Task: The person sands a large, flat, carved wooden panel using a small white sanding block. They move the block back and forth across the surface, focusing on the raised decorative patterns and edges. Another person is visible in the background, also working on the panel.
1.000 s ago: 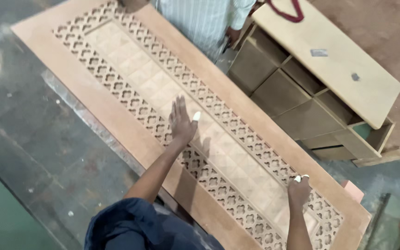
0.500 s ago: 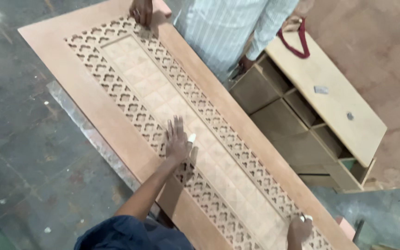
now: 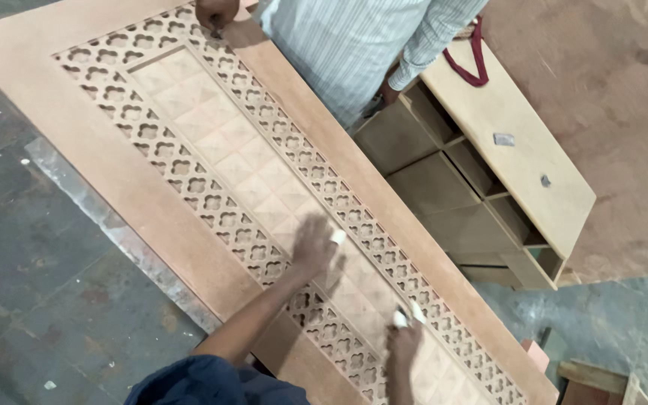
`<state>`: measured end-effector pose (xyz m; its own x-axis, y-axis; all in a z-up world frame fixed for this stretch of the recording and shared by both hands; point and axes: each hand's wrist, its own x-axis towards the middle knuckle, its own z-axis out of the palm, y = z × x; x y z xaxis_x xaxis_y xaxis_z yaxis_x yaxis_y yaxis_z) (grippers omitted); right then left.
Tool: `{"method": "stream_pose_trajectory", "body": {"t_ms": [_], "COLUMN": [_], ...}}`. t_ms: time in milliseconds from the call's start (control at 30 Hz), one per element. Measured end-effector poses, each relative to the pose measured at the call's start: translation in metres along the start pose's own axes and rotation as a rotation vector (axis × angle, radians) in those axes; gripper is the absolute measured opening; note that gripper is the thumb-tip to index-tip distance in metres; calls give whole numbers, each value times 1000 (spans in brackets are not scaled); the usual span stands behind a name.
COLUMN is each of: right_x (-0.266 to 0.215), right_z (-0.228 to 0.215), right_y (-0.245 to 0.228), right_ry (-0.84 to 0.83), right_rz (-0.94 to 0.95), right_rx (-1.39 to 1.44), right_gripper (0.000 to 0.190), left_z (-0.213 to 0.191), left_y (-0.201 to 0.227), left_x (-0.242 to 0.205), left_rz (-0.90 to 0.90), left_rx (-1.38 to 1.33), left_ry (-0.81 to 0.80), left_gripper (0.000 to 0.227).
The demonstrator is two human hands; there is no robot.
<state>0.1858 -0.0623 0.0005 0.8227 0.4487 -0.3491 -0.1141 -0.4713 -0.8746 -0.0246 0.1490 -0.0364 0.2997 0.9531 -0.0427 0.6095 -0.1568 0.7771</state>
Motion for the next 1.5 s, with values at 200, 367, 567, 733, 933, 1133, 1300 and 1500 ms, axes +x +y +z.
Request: {"method": "stream_pose_trajectory", "body": {"t_ms": [200, 367, 567, 733, 933, 1133, 1300, 1500], "right_x": [-42, -50, -19, -6, -26, -54, -71, -97], "right_z": [112, 139, 142, 172, 179, 169, 148, 100], "right_y": [-52, -132, -242, -370, -455, -463, -449, -431], "right_ry": [-498, -589, -624, -454, -402, -375, -417, -462], "right_rz": [-241, -186, -181, -301, -304, -319, -339, -364], "right_rx": [-96, -384, -212, 3, -310, -303, -289, 124], "right_gripper": [60, 54, 72, 54, 87, 81, 80, 72], "left_z": [41, 40, 27, 16, 14, 24, 34, 30], "left_y": [32, 6, -10, -8, -2, -10, -16, -17], "left_x": [-19, -2, -9, -23, -17, -21, -15, -11], "left_rz": [-297, -499, -127, 155, 99, 150, 166, 240], "left_rx": [-1111, -1269, -650, -244, -198, -146, -86, -101], "left_ry": [-385, -106, 244, 224, 163, 222, 229, 235], "left_gripper": [34, 20, 15, 29, 23, 27, 28, 25]}}
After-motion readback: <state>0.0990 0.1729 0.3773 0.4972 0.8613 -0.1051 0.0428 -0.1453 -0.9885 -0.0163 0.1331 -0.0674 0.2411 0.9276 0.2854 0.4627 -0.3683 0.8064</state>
